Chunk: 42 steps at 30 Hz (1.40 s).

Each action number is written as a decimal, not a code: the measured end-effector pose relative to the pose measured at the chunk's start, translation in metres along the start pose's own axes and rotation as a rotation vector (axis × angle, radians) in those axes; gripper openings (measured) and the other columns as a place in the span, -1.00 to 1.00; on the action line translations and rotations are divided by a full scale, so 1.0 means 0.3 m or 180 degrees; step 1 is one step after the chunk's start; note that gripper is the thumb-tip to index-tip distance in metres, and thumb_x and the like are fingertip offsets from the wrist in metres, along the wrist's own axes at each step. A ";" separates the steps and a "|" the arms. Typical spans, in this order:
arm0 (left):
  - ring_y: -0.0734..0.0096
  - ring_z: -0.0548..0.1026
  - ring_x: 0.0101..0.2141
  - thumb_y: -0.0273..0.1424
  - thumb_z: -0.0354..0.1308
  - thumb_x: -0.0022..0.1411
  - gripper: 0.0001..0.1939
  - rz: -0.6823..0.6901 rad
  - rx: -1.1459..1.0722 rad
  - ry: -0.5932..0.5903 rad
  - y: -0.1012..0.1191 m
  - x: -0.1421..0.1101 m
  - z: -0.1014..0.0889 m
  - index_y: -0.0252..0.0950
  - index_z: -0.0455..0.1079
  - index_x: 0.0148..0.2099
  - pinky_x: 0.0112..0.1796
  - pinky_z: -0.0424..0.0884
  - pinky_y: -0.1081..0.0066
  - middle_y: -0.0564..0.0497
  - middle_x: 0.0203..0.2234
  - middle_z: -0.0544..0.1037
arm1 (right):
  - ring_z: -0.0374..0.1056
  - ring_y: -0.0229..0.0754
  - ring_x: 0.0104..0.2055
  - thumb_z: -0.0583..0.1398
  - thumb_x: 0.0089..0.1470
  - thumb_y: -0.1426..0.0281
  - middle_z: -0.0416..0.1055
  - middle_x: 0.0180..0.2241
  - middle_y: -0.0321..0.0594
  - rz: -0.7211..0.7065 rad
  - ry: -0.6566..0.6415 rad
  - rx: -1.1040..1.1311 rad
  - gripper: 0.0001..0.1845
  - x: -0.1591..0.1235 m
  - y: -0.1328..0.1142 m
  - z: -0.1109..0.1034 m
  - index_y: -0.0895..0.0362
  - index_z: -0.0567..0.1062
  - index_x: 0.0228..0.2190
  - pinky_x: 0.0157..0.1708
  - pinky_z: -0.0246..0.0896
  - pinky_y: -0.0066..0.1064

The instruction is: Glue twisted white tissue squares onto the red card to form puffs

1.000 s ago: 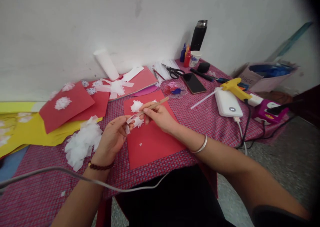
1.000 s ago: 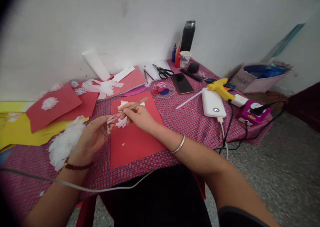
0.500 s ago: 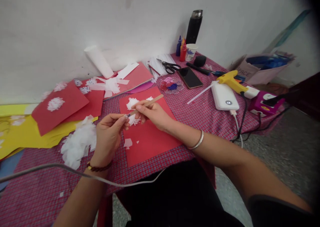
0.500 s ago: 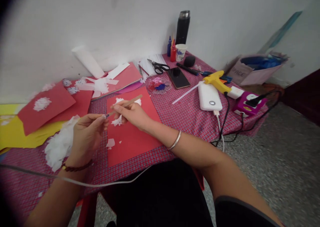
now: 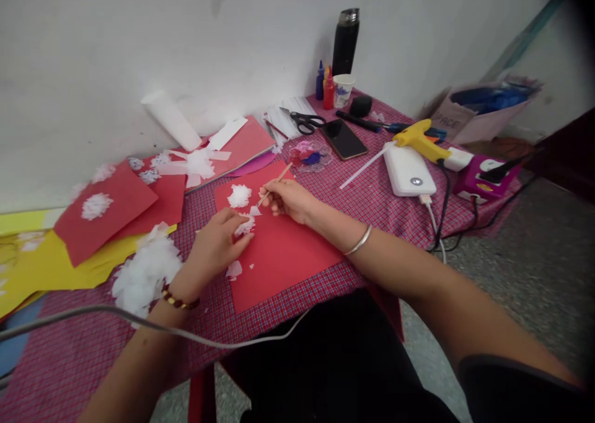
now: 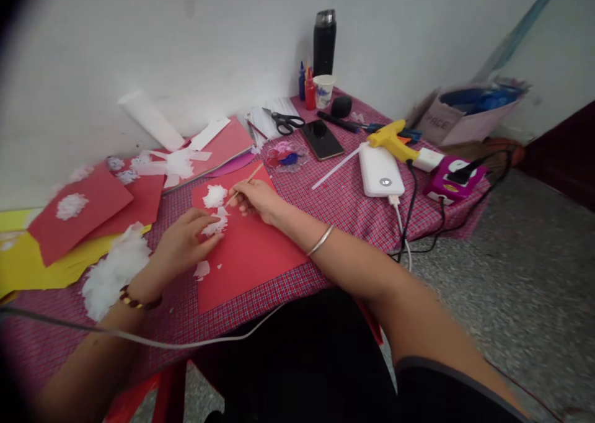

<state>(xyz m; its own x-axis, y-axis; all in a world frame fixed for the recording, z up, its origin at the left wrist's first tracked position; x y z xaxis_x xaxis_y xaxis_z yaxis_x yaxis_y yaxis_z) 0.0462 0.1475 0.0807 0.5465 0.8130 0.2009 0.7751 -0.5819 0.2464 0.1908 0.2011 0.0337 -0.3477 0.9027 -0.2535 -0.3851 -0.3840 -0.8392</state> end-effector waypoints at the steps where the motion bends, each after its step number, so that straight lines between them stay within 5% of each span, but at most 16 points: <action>1: 0.17 0.45 -0.17 -0.30 0.11 0.25 -0.77 0.0079 0.0245 -0.0075 0.005 0.006 0.017 -0.28 0.44 -0.10 -0.17 0.38 0.26 -0.11 -0.22 0.47 | 0.17 -0.44 -0.77 0.02 0.23 0.51 0.41 -0.68 -0.39 0.0032 0.0004 -0.0079 -0.72 0.004 0.000 -0.007 0.17 0.43 -0.47 -0.75 0.14 -0.60; 5: 0.25 0.43 -0.33 -0.35 0.00 0.30 -0.81 -0.0076 0.0488 -0.0018 -0.014 0.026 0.051 -0.28 0.40 -0.30 -0.31 0.32 0.33 -0.06 -0.38 0.44 | 0.18 -0.44 -0.76 0.05 0.22 0.51 0.45 -0.65 -0.36 0.0046 -0.0083 -0.0391 -0.75 0.004 -0.001 -0.007 0.17 0.42 -0.47 -0.77 0.11 -0.62; 13: 0.44 0.33 -0.53 -0.27 0.10 0.15 -0.80 -0.1127 -0.1197 0.0117 -0.151 0.023 0.071 -0.29 0.39 -0.42 -0.47 0.20 0.44 0.09 -0.59 0.43 | 0.26 -0.40 -0.69 0.09 0.15 0.60 0.46 -0.63 -0.31 -0.0445 -0.0413 -0.1304 -0.78 -0.019 -0.005 0.056 0.17 0.39 -0.50 -0.69 0.18 -0.59; 31: 0.47 0.30 -0.57 -0.25 0.15 0.09 -0.78 -0.1197 -0.1666 0.0147 -0.152 0.026 0.082 -0.30 0.39 -0.47 -0.51 0.17 0.45 0.09 -0.64 0.40 | 0.33 -0.38 -0.54 0.09 0.17 0.49 0.49 -0.43 -0.25 -0.1261 -0.0660 -0.2123 -0.86 -0.010 0.049 0.076 0.17 0.42 -0.41 -0.47 0.29 -0.50; 35: 0.49 0.30 -0.60 -0.24 0.14 0.13 -0.76 -0.1195 -0.1717 0.0132 -0.160 0.022 0.084 -0.29 0.39 -0.46 -0.54 0.19 0.47 0.11 -0.66 0.38 | 0.31 -0.38 -0.57 0.10 0.15 0.50 0.49 -0.47 -0.27 -0.1140 -0.0561 -0.1910 -0.86 -0.008 0.039 0.071 0.17 0.40 -0.44 -0.50 0.27 -0.51; 38: 0.46 0.38 -0.57 -0.18 0.11 0.19 -0.72 -0.1365 -0.2131 0.0095 -0.177 -0.001 0.071 -0.30 0.40 -0.38 -0.51 0.31 0.46 0.07 -0.57 0.44 | 0.26 -0.39 -0.64 0.06 0.17 0.50 0.44 -0.57 -0.31 -0.0847 -0.0077 -0.1307 -0.83 0.002 0.019 0.028 0.15 0.36 -0.46 -0.63 0.18 -0.55; 42: 0.39 0.48 -0.44 -0.18 0.17 0.16 -0.71 -0.1561 -0.2300 0.0280 -0.190 -0.069 -0.008 -0.28 0.44 -0.18 -0.38 0.42 0.40 0.00 -0.41 0.53 | 0.19 -0.40 -0.70 0.03 0.18 0.51 0.36 -0.67 -0.36 -0.0574 0.0206 -0.0857 -0.77 0.005 0.009 -0.001 0.15 0.34 -0.50 -0.69 0.13 -0.58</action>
Point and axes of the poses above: each hand's wrist, its own x-axis towards the middle knuckle, its own z-axis out of the palm, y = z × x, the point moved 7 cm from there along x, towards the middle knuckle
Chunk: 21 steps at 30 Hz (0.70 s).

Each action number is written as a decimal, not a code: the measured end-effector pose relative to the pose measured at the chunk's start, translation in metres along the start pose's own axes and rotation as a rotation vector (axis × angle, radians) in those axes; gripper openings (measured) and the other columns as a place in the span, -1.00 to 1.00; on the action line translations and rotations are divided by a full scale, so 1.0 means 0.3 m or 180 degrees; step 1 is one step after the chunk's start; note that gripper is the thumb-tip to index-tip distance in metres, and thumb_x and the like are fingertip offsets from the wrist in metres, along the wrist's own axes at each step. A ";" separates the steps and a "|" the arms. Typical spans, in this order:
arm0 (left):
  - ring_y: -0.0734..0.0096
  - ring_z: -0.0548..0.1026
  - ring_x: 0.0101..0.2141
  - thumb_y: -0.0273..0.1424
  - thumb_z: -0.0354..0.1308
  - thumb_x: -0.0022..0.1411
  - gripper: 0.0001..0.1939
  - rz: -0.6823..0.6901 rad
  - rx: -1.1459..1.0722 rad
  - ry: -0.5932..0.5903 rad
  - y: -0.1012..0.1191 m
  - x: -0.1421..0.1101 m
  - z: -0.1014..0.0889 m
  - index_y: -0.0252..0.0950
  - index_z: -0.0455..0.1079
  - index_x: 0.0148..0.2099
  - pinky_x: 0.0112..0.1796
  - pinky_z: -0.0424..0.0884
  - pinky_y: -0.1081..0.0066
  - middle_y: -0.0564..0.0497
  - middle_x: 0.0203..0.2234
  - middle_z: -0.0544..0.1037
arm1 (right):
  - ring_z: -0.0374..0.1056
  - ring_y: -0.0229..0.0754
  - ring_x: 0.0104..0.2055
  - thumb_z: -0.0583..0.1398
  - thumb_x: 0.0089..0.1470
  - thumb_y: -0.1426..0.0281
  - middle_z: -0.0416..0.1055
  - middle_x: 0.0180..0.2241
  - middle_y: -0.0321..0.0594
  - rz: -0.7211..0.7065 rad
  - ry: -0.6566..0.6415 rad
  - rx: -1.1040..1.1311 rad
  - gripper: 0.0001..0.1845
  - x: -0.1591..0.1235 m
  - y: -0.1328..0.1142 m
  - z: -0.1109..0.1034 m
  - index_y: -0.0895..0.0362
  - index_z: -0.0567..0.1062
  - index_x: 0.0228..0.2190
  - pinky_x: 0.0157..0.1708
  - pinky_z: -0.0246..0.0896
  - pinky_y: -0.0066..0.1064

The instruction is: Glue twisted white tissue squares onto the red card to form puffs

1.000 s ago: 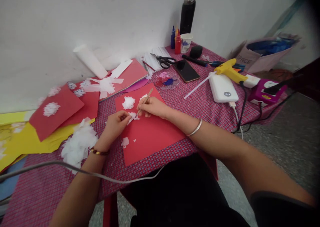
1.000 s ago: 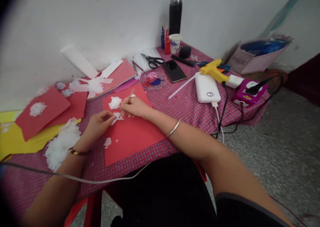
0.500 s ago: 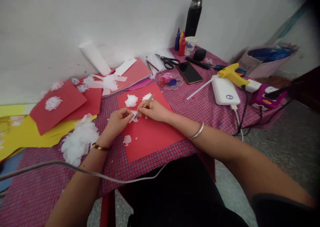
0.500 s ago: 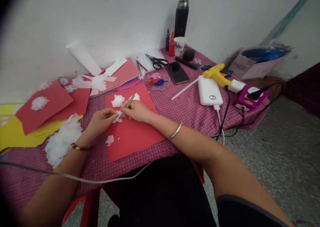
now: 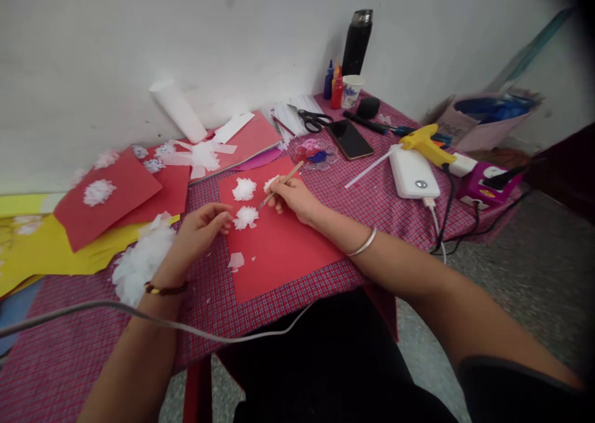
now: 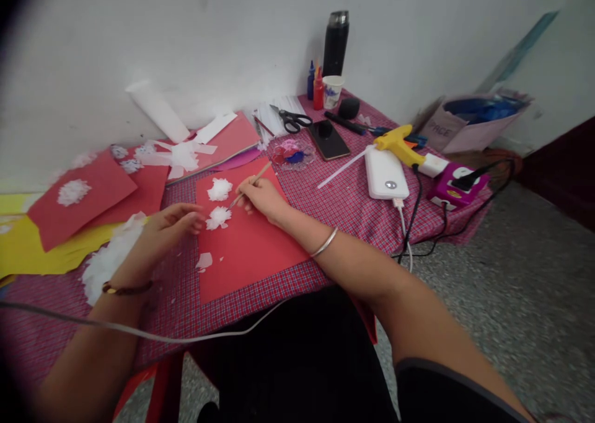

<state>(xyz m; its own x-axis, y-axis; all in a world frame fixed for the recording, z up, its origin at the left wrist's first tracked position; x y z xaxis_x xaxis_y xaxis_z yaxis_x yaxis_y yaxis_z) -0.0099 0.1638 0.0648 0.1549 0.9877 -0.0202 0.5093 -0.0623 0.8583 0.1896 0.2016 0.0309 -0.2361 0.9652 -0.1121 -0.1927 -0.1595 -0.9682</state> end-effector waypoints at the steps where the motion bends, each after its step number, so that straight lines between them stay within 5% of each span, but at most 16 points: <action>1: 0.39 0.47 -0.43 -0.20 0.19 0.14 -0.73 -0.0001 0.0155 0.0043 0.005 -0.022 -0.018 -0.27 0.45 -0.19 -0.39 0.41 0.41 0.00 -0.43 0.53 | 0.19 -0.40 -0.70 0.03 0.18 0.52 0.36 -0.67 -0.36 0.0036 -0.0036 0.0000 -0.77 -0.001 -0.001 0.002 0.15 0.35 -0.50 -0.69 0.14 -0.58; 5: 0.37 0.45 -0.46 -0.23 0.24 0.07 -0.80 -0.0047 0.0550 -0.0406 -0.016 -0.113 -0.002 -0.24 0.46 -0.31 -0.43 0.35 0.40 0.02 -0.47 0.52 | 0.19 -0.42 -0.70 0.04 0.19 0.55 0.36 -0.68 -0.36 0.0087 -0.0173 -0.0090 -0.75 -0.013 -0.006 0.017 0.16 0.36 -0.51 -0.69 0.12 -0.60; 9: 0.38 0.41 -0.48 -0.22 0.24 0.10 -0.75 -0.0036 0.0833 -0.0699 -0.060 -0.170 0.053 -0.22 0.43 -0.20 -0.46 0.32 0.42 0.06 -0.48 0.47 | 0.19 -0.42 -0.71 0.04 0.21 0.56 0.37 -0.67 -0.35 0.0095 -0.0211 -0.0100 -0.74 -0.020 -0.008 0.025 0.17 0.36 -0.51 -0.70 0.10 -0.60; 14: 0.43 0.34 -0.50 -0.25 0.19 0.12 -0.78 0.0112 0.1137 -0.0896 -0.016 -0.177 0.076 -0.26 0.36 -0.47 -0.47 0.22 0.44 0.06 -0.53 0.41 | 0.19 -0.43 -0.71 0.04 0.21 0.56 0.38 -0.68 -0.37 0.0054 -0.0272 -0.0008 -0.75 -0.028 -0.011 0.041 0.17 0.36 -0.49 -0.69 0.11 -0.61; 21: 0.53 0.35 -0.58 -0.28 0.34 -0.06 -0.76 -0.0510 -0.0800 0.0265 0.029 -0.089 0.010 -0.28 0.38 -0.42 -0.50 0.24 0.48 0.11 -0.60 0.45 | 0.25 -0.42 -0.64 0.11 0.16 0.48 0.49 -0.55 -0.32 -0.0439 -0.0702 0.0155 -0.88 -0.088 -0.079 0.092 0.15 0.38 -0.43 -0.60 0.16 -0.55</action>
Point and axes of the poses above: each hand's wrist, its own x-axis towards the middle knuckle, its own z-axis out of the palm, y = z × x, the point moved 7 cm from there along x, towards the middle knuckle
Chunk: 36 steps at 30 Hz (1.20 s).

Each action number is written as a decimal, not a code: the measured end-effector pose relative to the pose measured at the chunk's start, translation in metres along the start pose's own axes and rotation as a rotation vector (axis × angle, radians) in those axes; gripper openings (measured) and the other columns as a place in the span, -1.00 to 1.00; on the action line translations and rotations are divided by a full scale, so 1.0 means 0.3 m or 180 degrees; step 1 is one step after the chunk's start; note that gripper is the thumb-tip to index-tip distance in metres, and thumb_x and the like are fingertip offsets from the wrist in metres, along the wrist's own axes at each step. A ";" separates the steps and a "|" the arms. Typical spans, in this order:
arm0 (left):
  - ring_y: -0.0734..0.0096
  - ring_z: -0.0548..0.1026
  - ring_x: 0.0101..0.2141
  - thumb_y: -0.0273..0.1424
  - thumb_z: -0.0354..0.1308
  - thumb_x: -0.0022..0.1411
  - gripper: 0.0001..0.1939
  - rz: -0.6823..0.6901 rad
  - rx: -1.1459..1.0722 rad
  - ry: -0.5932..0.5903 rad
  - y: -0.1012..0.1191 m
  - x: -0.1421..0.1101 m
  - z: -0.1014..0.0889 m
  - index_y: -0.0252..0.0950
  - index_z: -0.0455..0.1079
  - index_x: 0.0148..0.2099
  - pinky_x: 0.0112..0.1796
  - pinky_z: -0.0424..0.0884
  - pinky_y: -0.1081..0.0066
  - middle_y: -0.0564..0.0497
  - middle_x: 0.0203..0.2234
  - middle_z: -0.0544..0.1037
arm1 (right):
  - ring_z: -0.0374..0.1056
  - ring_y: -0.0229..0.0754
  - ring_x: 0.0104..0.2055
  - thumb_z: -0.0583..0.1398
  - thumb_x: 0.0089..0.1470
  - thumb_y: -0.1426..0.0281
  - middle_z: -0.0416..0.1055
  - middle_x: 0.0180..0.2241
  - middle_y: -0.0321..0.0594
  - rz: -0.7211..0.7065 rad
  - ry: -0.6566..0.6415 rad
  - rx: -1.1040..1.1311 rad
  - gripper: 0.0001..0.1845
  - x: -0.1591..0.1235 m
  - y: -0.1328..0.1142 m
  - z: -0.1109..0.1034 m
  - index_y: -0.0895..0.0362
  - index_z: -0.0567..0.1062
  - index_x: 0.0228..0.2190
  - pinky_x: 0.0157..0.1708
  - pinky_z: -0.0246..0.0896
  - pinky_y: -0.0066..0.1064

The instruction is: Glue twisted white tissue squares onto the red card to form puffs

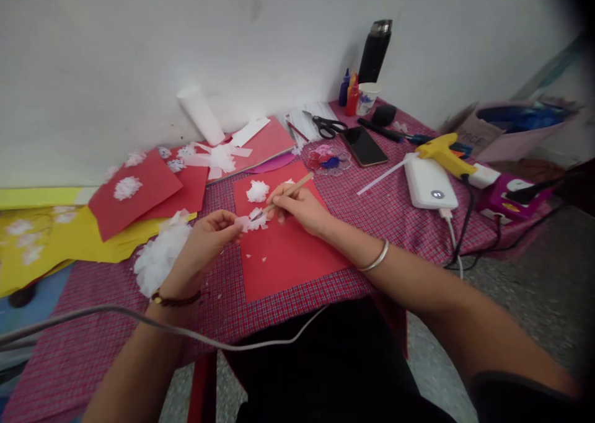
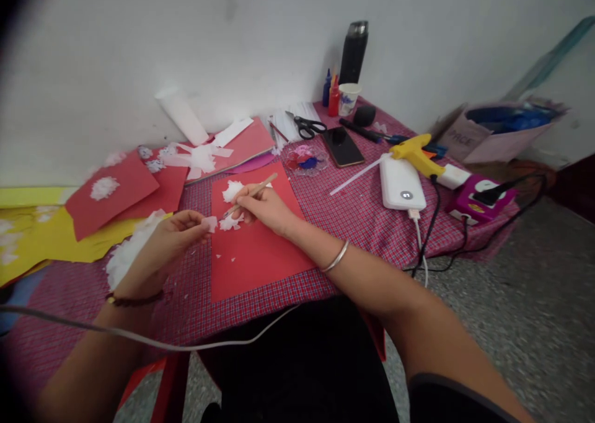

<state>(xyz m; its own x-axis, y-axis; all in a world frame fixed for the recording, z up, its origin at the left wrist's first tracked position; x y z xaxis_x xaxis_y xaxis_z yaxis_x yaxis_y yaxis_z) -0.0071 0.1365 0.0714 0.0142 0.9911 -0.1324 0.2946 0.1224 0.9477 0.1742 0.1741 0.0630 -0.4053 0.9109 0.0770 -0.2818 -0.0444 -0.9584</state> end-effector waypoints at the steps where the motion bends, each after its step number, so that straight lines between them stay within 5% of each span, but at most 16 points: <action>1: 0.53 0.37 -0.57 -0.30 0.36 -0.10 -0.75 -0.0050 -0.0217 0.0037 -0.002 0.011 0.008 -0.29 0.40 -0.40 -0.49 0.26 0.48 0.10 -0.58 0.47 | 0.27 -0.41 -0.62 0.12 0.15 0.48 0.50 -0.53 -0.32 -0.0005 -0.0047 -0.0058 -0.89 -0.005 -0.005 0.008 0.15 0.39 -0.42 -0.57 0.18 -0.55; 13: 0.53 0.42 -0.57 -0.35 0.38 -0.11 -0.80 -0.0127 -0.0779 0.0082 -0.046 0.018 0.050 -0.33 0.50 -0.40 -0.49 0.34 0.50 0.04 -0.57 0.53 | 0.30 -0.39 -0.56 0.11 0.15 0.51 0.47 -0.52 -0.33 0.0088 -0.0029 -0.0293 -0.90 -0.007 -0.006 0.025 0.14 0.37 -0.41 -0.52 0.21 -0.54; 22: 0.53 0.44 -0.55 -0.37 0.30 -0.05 -0.86 -0.0755 -0.1746 -0.0037 -0.072 0.007 0.048 -0.31 0.47 -0.39 -0.56 0.38 0.56 0.02 -0.54 0.53 | 0.30 -0.41 -0.63 0.17 0.16 0.37 0.55 -0.45 -0.27 -0.0193 -0.0112 -0.0082 -0.90 -0.006 -0.018 0.029 0.15 0.38 -0.35 -0.56 0.23 -0.53; 32: 0.54 0.40 -0.54 -0.31 0.33 -0.04 -0.81 0.0539 -0.0899 0.0510 0.003 -0.017 0.065 -0.27 0.42 -0.42 -0.45 0.36 0.49 0.10 -0.55 0.49 | 0.19 -0.44 -0.65 0.17 0.17 0.36 0.44 -0.55 -0.34 -0.0309 0.0229 -0.0020 -0.77 -0.014 -0.028 0.028 0.17 0.51 -0.48 -0.62 0.14 -0.56; 36: 0.45 0.45 -0.47 -0.36 0.26 0.12 -0.94 0.1432 0.0284 0.0777 0.075 -0.065 0.062 -0.24 0.48 -0.35 -0.38 0.38 0.41 0.06 -0.51 0.52 | 0.14 -0.43 -0.70 0.08 0.22 0.47 0.34 -0.66 -0.44 0.0119 0.0376 0.0551 -0.79 -0.011 0.006 0.033 0.16 0.48 -0.40 -0.65 0.12 -0.58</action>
Point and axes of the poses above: each hand's wrist, its own x-axis towards the middle knuckle, its own z-axis out of the palm, y = z × x, the point moved 7 cm from there along x, towards the middle knuckle
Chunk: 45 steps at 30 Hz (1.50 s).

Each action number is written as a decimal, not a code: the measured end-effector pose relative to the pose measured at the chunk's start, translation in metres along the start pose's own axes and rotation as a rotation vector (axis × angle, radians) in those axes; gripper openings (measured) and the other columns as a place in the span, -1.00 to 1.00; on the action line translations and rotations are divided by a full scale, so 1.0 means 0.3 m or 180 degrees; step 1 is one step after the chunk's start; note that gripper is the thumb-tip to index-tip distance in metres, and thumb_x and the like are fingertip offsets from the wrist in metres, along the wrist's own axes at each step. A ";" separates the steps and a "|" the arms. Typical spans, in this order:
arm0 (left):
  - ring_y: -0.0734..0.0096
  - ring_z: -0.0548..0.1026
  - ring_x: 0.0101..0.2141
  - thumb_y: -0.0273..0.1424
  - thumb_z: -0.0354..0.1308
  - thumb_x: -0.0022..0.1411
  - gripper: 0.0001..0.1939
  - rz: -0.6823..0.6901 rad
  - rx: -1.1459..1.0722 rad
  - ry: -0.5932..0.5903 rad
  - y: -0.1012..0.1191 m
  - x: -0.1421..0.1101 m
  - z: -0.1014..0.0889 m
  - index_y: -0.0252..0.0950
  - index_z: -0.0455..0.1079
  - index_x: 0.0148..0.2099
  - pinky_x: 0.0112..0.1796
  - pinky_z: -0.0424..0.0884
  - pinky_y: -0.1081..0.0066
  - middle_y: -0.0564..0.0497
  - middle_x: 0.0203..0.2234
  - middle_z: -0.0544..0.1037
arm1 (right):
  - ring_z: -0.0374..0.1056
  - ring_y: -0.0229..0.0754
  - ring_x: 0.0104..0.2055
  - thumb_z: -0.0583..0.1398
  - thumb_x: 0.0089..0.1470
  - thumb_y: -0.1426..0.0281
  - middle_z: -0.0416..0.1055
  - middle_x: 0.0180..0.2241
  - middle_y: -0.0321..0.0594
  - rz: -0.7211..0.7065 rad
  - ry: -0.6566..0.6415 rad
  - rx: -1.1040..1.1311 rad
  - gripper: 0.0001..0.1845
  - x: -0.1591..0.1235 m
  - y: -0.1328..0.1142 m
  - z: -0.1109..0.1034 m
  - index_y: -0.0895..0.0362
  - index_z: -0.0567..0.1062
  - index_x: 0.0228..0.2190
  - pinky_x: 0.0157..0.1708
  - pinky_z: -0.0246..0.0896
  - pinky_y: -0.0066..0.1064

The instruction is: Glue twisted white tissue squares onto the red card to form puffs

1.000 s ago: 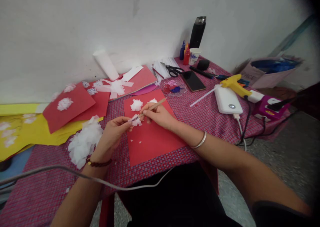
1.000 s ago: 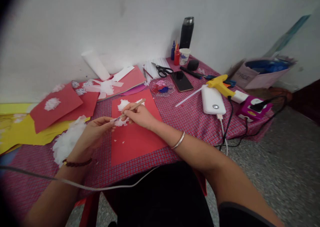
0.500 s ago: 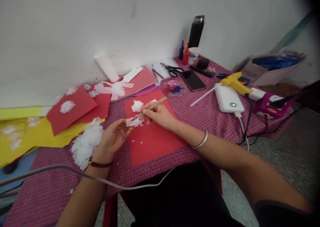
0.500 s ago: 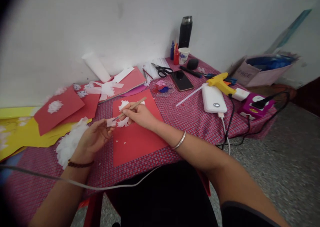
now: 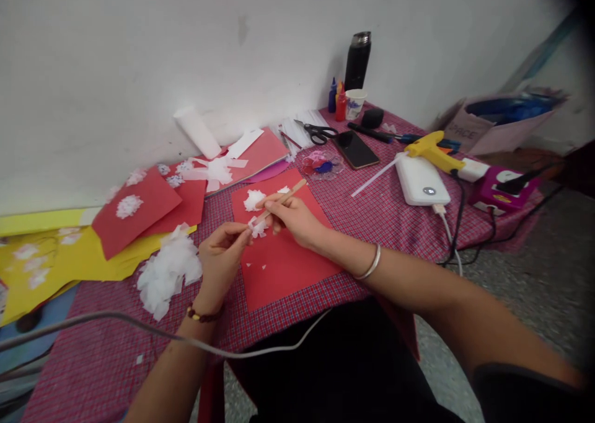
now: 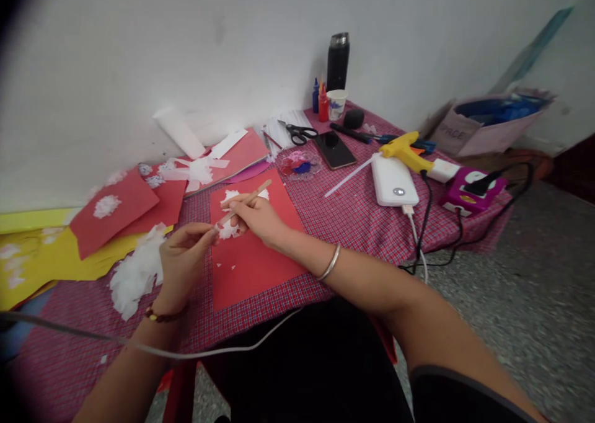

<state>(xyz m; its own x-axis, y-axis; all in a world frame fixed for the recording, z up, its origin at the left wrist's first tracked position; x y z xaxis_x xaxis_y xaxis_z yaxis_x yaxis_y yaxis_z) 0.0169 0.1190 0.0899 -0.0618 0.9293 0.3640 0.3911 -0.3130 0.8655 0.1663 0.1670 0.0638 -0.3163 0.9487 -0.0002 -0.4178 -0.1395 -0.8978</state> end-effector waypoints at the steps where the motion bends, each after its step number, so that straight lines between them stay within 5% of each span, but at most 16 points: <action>1: 0.42 0.47 -0.43 -0.38 0.24 0.14 -0.96 0.0323 0.0370 -0.0010 0.024 -0.006 -0.002 -0.22 0.49 -0.34 -0.33 0.40 0.39 0.04 -0.47 0.54 | 0.12 -0.42 -0.72 0.07 0.24 0.46 0.32 -0.68 -0.46 0.0173 -0.0008 0.0169 -0.78 0.000 0.014 0.003 0.16 0.46 -0.41 -0.66 0.12 -0.58; 5: 0.33 0.52 -0.29 -0.43 0.22 0.16 -0.95 0.1082 0.1224 -0.0012 0.077 -0.037 0.001 -0.20 0.51 -0.31 -0.17 0.41 0.31 -0.01 -0.35 0.60 | 0.09 -0.43 -0.75 0.06 0.29 0.31 0.32 -0.70 -0.45 0.0693 -0.0254 0.0647 -0.69 -0.006 0.052 0.026 0.16 0.39 -0.47 -0.66 0.16 -0.56; 10: 0.41 0.47 -0.49 -0.31 0.19 0.19 -0.87 0.0015 0.0312 0.0271 0.015 -0.007 -0.021 -0.26 0.46 -0.28 -0.38 0.42 0.39 0.05 -0.51 0.52 | 0.17 -0.44 -0.69 0.19 0.18 0.37 0.41 -0.60 -0.43 0.0341 -0.0429 0.0555 -0.89 0.013 0.025 0.008 0.15 0.47 -0.36 -0.65 0.19 -0.58; 14: 0.37 0.50 -0.41 -0.23 0.15 0.20 -0.76 -0.0314 0.0398 -0.0437 -0.032 0.065 0.020 -0.29 0.49 -0.22 -0.31 0.41 0.37 0.01 -0.44 0.56 | 0.19 -0.44 -0.70 0.17 0.16 0.45 0.42 -0.61 -0.38 0.0273 -0.0228 -0.0016 -0.84 0.057 0.015 -0.074 0.18 0.47 -0.46 -0.68 0.16 -0.61; 20: 0.38 0.40 -0.44 -0.28 0.20 0.05 -0.85 0.0296 0.1827 -0.1323 -0.080 0.124 0.115 -0.26 0.46 -0.37 -0.38 0.29 0.40 0.02 -0.46 0.48 | 0.20 -0.41 -0.72 0.14 0.09 0.53 0.37 -0.70 -0.36 0.0729 -0.0289 -0.0815 -0.80 0.086 0.023 -0.154 0.20 0.43 -0.55 -0.74 0.13 -0.62; 29: 0.40 0.37 -0.50 -0.32 0.08 0.05 -0.85 -0.0247 0.1566 -0.1180 -0.169 0.133 0.108 -0.28 0.38 -0.42 -0.44 0.23 0.41 0.06 -0.55 0.45 | 0.26 -0.43 -0.68 0.16 0.08 0.53 0.46 -0.57 -0.33 0.0334 -0.0503 -0.1377 -0.87 0.073 0.026 -0.116 0.20 0.48 -0.47 -0.72 0.09 -0.61; 39: 0.40 0.37 -0.50 -0.26 0.09 0.07 -0.80 -0.0306 0.1438 -0.1148 -0.178 0.129 0.102 -0.30 0.39 -0.43 -0.44 0.22 0.41 0.05 -0.54 0.46 | 0.26 -0.43 -0.65 0.16 0.10 0.54 0.48 -0.54 -0.32 0.0211 -0.0542 -0.1737 -0.89 0.064 0.029 -0.095 0.21 0.47 -0.44 -0.68 0.09 -0.58; 45: 0.41 0.37 -0.52 -0.26 0.11 0.06 -0.80 -0.0349 0.1387 -0.1116 -0.180 0.131 0.105 -0.30 0.39 -0.44 -0.46 0.21 0.42 0.05 -0.57 0.46 | 0.28 -0.41 -0.61 0.18 0.07 0.55 0.47 -0.53 -0.31 0.0016 -0.0515 -0.1513 -0.89 0.077 0.062 -0.087 0.20 0.46 -0.47 -0.59 0.26 -0.55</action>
<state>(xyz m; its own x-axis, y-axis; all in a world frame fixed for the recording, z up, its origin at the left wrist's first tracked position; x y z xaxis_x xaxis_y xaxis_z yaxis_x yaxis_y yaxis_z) 0.0222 0.1785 0.0466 0.1558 0.9846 0.0797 0.7468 -0.1702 0.6428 0.1735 0.1939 0.0355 -0.4609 0.8869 0.0295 0.0065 0.0366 -0.9993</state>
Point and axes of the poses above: each hand's wrist, its own x-axis towards the middle knuckle, its own z-axis out of the palm, y = z × x, the point moved 7 cm from there along x, towards the middle knuckle
